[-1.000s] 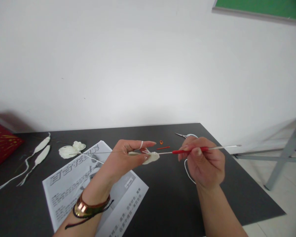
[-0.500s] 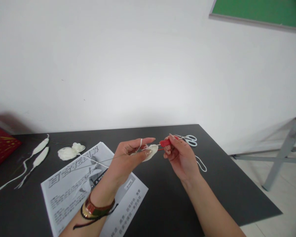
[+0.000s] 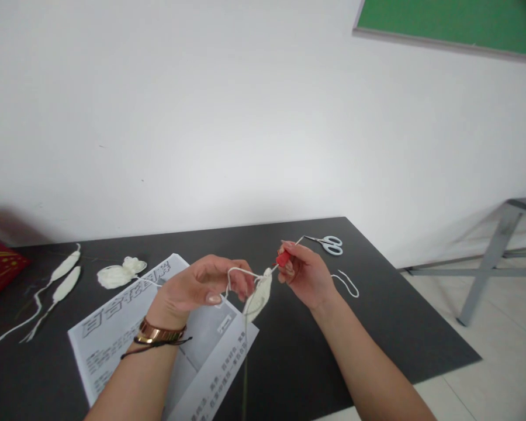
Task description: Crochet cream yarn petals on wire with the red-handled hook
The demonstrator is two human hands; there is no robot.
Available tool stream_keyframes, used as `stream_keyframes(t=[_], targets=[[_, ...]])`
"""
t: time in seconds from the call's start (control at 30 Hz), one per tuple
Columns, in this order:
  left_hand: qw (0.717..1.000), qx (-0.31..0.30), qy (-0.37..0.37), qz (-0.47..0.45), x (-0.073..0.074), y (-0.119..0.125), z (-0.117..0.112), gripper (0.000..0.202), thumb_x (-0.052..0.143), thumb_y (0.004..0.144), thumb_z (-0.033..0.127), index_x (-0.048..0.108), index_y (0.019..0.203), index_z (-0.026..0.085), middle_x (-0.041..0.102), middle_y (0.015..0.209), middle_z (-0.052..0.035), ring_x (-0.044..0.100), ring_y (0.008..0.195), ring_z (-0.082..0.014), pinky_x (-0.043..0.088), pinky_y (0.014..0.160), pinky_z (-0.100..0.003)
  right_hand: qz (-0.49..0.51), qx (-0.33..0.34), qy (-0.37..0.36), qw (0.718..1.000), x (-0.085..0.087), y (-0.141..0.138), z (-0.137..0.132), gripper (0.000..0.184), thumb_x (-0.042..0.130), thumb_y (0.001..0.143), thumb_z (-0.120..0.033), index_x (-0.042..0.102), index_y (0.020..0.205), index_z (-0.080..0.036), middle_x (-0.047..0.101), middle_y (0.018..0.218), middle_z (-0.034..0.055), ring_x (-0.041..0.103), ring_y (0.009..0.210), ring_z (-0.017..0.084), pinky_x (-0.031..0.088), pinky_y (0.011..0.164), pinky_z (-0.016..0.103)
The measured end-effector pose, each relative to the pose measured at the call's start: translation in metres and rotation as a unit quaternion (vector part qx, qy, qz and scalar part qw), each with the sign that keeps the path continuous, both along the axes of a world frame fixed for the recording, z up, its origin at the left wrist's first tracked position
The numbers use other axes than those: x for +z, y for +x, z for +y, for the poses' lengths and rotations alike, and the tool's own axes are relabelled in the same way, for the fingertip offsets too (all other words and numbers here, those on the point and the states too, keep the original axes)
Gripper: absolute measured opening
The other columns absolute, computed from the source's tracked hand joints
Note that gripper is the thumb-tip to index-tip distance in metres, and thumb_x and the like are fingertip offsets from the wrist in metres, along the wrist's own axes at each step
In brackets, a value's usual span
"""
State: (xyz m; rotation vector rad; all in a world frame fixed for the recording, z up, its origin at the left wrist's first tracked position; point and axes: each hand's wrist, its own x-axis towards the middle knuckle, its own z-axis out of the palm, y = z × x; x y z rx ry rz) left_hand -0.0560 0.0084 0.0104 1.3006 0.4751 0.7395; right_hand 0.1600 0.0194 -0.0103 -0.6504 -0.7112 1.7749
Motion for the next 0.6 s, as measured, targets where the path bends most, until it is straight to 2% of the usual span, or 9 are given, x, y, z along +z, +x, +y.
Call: stream_keyframes(t=[0.1, 0.2, 0.33, 0.37, 0.43, 0.53, 0.6], targets=[[0.990, -0.041, 0.016, 0.132, -0.005, -0.001, 0.005, 0.028, 0.070, 0.064, 0.043, 0.070, 0.073, 0.017, 0.059, 0.070, -0.0078, 0.053, 0.068, -0.0203, 0.041, 0.064, -0.031, -0.004, 0.041, -0.010, 0.999, -0.002, 0.001, 0.001, 0.017, 0.066, 0.072, -0.025, 0.061, 0.061, -0.013, 0.046, 0.038, -0.0071, 0.041, 0.032, 0.006, 0.049, 0.034, 0.018], [0.961, -0.049, 0.066, 0.263, -0.008, 0.003, 0.010, 0.021, 0.064, 0.073, 0.038, 0.067, 0.073, 0.017, 0.056, 0.066, -0.0023, 0.049, 0.062, -0.0145, 0.037, 0.058, -0.025, -0.007, 0.059, 0.008, 0.998, -0.005, 0.001, 0.001, 0.018, 0.065, 0.074, -0.026, 0.061, 0.062, -0.013, 0.046, 0.039, -0.0072, 0.040, 0.032, 0.005, 0.049, 0.035, 0.018], [0.935, 0.050, 0.179, 0.303, -0.008, 0.009, 0.015, 0.022, 0.061, 0.076, 0.037, 0.067, 0.069, 0.017, 0.057, 0.070, -0.0022, 0.050, 0.064, -0.0139, 0.036, 0.058, -0.024, 0.003, 0.069, 0.001, 0.998, -0.005, 0.005, 0.003, 0.018, 0.065, 0.073, -0.026, 0.060, 0.061, -0.013, 0.044, 0.039, -0.0073, 0.038, 0.032, 0.005, 0.046, 0.033, 0.017], [0.934, 0.071, 0.190, 0.294, -0.008, 0.010, 0.015, 0.023, 0.061, 0.076, 0.037, 0.068, 0.066, 0.017, 0.056, 0.071, -0.0025, 0.050, 0.064, -0.0138, 0.036, 0.059, -0.025, 0.009, 0.066, -0.005, 0.998, -0.004, 0.006, 0.004, 0.018, 0.065, 0.073, -0.025, 0.060, 0.061, -0.013, 0.044, 0.039, -0.0074, 0.038, 0.032, 0.005, 0.044, 0.032, 0.016], [0.953, 0.087, 0.164, 0.241, -0.006, 0.011, 0.014, 0.032, 0.059, 0.077, 0.039, 0.064, 0.054, 0.017, 0.053, 0.063, -0.0021, 0.047, 0.059, -0.0130, 0.035, 0.057, -0.026, 0.014, 0.054, -0.014, 0.998, -0.003, 0.008, 0.005, 0.017, 0.065, 0.072, -0.024, 0.060, 0.061, -0.013, 0.044, 0.039, -0.0074, 0.039, 0.033, 0.005, 0.043, 0.032, 0.016], [0.992, 0.105, 0.040, 0.062, -0.004, 0.016, 0.006, 0.048, 0.057, 0.078, 0.040, 0.052, 0.036, 0.018, 0.041, 0.050, -0.0012, 0.041, 0.055, -0.0137, 0.033, 0.055, -0.027, 0.008, 0.046, -0.025, 0.999, -0.001, 0.009, 0.006, 0.017, 0.065, 0.073, -0.025, 0.060, 0.061, -0.013, 0.045, 0.040, -0.0074, 0.040, 0.033, 0.005, 0.043, 0.032, 0.016], [0.990, 0.122, -0.037, -0.053, -0.004, 0.022, 0.000, 0.043, 0.061, 0.073, 0.040, 0.057, 0.038, 0.017, 0.041, 0.055, -0.0022, 0.040, 0.057, -0.0141, 0.032, 0.052, -0.028, 0.006, 0.046, -0.035, 0.998, 0.000, 0.008, 0.005, 0.017, 0.065, 0.073, -0.025, 0.061, 0.061, -0.013, 0.044, 0.039, -0.0077, 0.040, 0.032, 0.005, 0.043, 0.032, 0.016]])
